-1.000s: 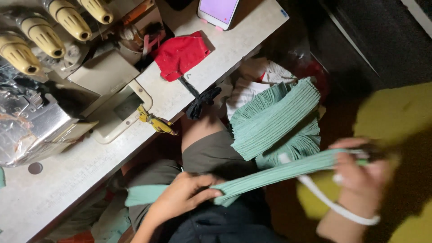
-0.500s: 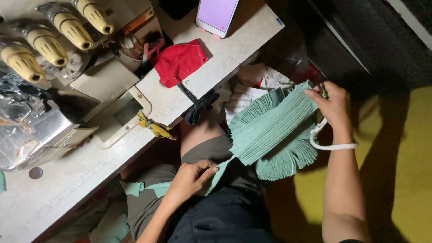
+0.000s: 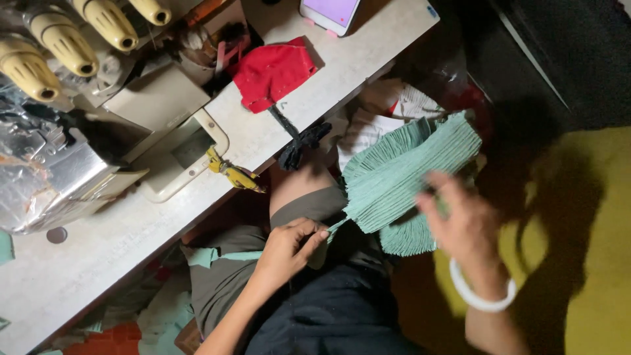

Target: The person is tying long strips of fabric around a large bundle of pleated fabric to secure it together.

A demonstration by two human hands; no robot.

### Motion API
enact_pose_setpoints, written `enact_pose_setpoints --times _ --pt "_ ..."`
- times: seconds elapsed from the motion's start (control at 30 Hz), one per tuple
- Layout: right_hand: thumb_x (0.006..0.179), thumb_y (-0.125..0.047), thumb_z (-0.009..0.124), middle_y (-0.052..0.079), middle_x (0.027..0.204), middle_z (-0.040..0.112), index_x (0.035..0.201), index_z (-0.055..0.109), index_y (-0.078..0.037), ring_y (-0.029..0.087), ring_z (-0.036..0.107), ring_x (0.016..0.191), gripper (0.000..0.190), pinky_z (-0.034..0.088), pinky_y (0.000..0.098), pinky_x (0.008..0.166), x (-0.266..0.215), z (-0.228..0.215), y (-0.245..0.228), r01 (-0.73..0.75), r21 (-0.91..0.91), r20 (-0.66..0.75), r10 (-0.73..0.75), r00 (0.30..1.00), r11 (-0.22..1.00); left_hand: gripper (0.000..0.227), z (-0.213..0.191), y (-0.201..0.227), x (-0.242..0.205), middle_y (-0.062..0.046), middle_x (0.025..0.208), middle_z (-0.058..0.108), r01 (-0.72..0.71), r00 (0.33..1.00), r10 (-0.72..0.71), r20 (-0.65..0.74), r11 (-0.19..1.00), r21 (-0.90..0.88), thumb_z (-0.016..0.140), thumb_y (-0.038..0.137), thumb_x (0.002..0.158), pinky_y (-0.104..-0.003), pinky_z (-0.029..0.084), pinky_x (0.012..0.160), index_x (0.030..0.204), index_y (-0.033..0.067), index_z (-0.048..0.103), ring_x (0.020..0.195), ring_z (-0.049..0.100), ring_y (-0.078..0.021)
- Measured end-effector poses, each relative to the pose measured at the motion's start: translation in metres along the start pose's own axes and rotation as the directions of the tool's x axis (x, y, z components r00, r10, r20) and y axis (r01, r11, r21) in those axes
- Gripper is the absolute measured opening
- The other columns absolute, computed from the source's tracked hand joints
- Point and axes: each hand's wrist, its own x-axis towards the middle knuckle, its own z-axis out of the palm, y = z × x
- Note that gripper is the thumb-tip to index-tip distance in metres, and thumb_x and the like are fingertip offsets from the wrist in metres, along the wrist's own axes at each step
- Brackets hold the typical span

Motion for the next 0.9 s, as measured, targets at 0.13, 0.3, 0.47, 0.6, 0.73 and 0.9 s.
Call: enact_pose_setpoints --times 0.13,0.3,0.47,0.6,0.73,0.9 --pt "0.089 -0.039 0.059 0.002 0.087 0.067 0.12 0.059 -0.027 0.027 0.067 0.052 0.034 0.056 0.039 0.046 -0.022 0.012 -0.053 0.262 -0.08 0.263 -0.233 0.936 0.962 0.022 0.001 0.0 -0.002 -0.013 0.071 0.07 -0.022 1.0 0.022 0.007 1.0 0.003 0.061 0.029 0.093 -0.04 0.055 0.059 0.081 0.0117 0.069 0.07 0.069 -0.0352" --pt "0.095 -0.041 0.05 -0.006 0.071 0.055 0.115 0.06 -0.028 0.017 0.062 0.052 0.026 0.052 0.0285 0.046 -0.015 0.017 -0.077 0.317 -0.159 0.217 -0.28 0.935 0.935 0.022 0.0 0.009 -0.007 -0.014 0.073 0.069 -0.003 0.999 0.003 0.038 1.0 0.007 0.061 0.029 0.093 -0.042 0.055 0.063 0.083 0.011 0.068 0.074 0.069 -0.0374" --pt "0.089 -0.031 0.063 -0.001 0.079 0.063 0.113 0.065 -0.022 0.02 0.066 0.062 0.025 0.053 0.0292 0.052 -0.026 0.031 -0.059 0.171 0.161 0.16 -0.197 0.967 0.972 0.023 0.0 0.014 -0.008 -0.014 0.074 0.069 -0.008 0.999 0.008 0.039 1.0 -0.011 0.059 0.03 0.093 -0.044 0.054 0.063 0.083 0.0115 0.067 0.075 0.069 -0.0383" --pt "0.071 -0.029 0.08 0.002 0.123 0.065 0.14 0.044 -0.009 0.005 0.061 0.084 0.079 0.052 0.0182 0.074 -0.022 0.011 -0.068 -0.282 0.732 0.406 -0.065 0.912 0.62 0.029 -0.001 0.028 -0.01 -0.001 0.074 0.07 -0.133 0.989 0.132 0.069 0.991 0.016 0.055 0.026 0.096 -0.03 0.045 0.058 0.072 0.0109 0.057 0.063 0.067 -0.0188" --pt "0.079 -0.023 0.075 0.018 0.122 0.064 0.098 0.068 -0.006 0.026 0.064 0.114 0.027 0.053 0.0358 0.096 -0.014 0.004 -0.068 -0.148 0.879 0.288 -0.257 0.923 0.453 0.027 -0.003 0.044 -0.016 -0.003 0.071 0.067 -0.225 0.966 0.225 0.124 0.974 -0.014 0.054 0.027 0.097 -0.03 0.044 0.054 0.077 0.0102 0.058 0.057 0.064 -0.0195" --pt "0.089 -0.006 0.062 0.007 0.105 0.069 0.103 0.061 -0.009 0.019 0.071 0.099 0.015 0.063 0.0302 0.094 -0.041 -0.029 0.03 -0.028 0.918 0.003 0.064 0.998 0.396 0.026 -0.031 0.033 -0.021 0.0 0.059 0.058 -0.175 0.924 0.164 0.345 0.985 0.002 0.056 0.035 0.094 -0.026 0.037 0.049 0.102 0.0159 0.071 0.045 0.048 -0.0116"
